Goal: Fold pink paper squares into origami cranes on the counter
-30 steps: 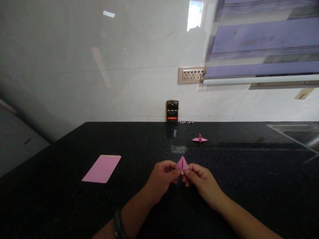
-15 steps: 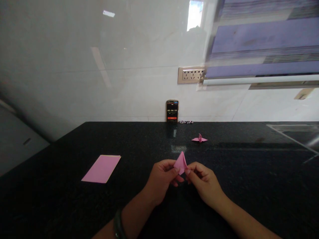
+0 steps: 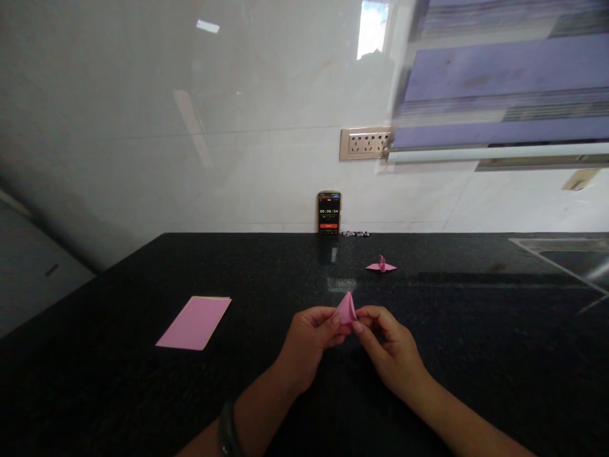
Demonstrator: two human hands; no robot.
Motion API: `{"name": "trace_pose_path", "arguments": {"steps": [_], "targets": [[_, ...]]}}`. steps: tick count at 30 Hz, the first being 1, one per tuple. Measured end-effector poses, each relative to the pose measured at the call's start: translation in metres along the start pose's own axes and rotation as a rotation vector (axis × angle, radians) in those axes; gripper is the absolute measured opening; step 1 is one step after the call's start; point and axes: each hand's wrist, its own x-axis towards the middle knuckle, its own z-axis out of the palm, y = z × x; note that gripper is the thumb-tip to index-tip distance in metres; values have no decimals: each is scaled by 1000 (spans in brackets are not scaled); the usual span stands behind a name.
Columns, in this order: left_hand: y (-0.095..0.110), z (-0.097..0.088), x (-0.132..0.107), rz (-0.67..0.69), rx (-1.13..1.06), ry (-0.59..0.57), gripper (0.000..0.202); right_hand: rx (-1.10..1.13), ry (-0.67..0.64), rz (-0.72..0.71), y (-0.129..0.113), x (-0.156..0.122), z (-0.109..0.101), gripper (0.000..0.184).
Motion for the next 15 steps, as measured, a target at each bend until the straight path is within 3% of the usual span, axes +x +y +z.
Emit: {"name": "trace_pose_path", "arguments": {"steps": [4,12,15], "targets": [[-1,1,1,-14,2,-3,29,81,2,55,1,4,-2,17],[1,2,0,-68,-105,-77,34,611,-106,292,6,7,3,24],[0,1,1,-73,-91,-63,34,617,-142,317,6,7,1,25]]}}
